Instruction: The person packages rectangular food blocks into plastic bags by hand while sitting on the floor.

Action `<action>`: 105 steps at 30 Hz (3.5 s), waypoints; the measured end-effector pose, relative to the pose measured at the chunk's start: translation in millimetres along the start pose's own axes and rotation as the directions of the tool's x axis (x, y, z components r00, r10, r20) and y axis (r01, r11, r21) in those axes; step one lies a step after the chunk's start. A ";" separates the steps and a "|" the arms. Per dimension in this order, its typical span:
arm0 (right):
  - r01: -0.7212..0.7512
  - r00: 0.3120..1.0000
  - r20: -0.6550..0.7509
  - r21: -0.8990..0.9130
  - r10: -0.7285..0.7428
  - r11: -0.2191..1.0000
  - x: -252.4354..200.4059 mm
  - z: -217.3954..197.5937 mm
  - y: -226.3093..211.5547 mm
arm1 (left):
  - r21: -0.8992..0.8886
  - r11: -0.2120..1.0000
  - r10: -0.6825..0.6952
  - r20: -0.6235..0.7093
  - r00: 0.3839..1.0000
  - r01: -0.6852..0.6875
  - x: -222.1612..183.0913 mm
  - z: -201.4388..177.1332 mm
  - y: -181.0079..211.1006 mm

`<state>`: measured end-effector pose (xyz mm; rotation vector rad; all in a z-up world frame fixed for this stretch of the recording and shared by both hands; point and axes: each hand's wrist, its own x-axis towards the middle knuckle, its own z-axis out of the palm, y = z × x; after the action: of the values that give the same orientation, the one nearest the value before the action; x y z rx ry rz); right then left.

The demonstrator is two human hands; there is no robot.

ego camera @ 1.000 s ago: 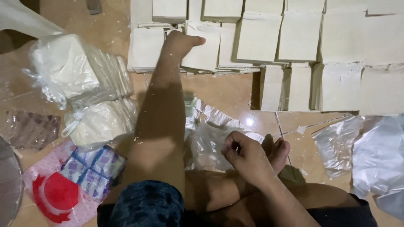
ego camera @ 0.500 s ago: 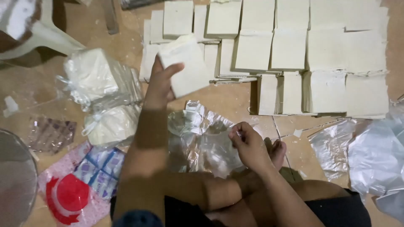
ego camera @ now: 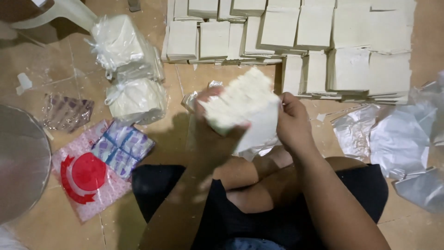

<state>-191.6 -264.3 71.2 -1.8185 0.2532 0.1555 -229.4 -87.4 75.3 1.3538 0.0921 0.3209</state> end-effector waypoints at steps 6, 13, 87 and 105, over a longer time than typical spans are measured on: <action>-0.057 0.996 -0.029 0.488 0.081 0.871 -1.4 -20.7 -6.5 | 0.248 0.895 0.221 0.475 0.852 -0.371 -9.9 -10.7 -15.7; -0.040 0.999 0.036 0.297 0.031 0.954 -19.2 -20.8 -7.5 | 0.643 0.666 -0.407 0.738 0.539 -0.378 12.9 3.2 6.8; 0.412 0.909 0.276 -0.502 -0.311 0.760 52.7 32.8 118.0 | 0.919 0.283 -0.736 0.391 0.553 -0.273 56.3 28.6 -51.3; 0.026 0.997 -0.021 -0.832 -0.078 0.555 107.8 23.9 110.2 | 0.863 0.503 -0.572 0.381 0.726 -0.057 62.8 -29.3 -91.9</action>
<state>-114.6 -277.9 -63.9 -2.8045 0.1671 0.2033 -160.9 -58.6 -12.6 2.3313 -0.1328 -0.6008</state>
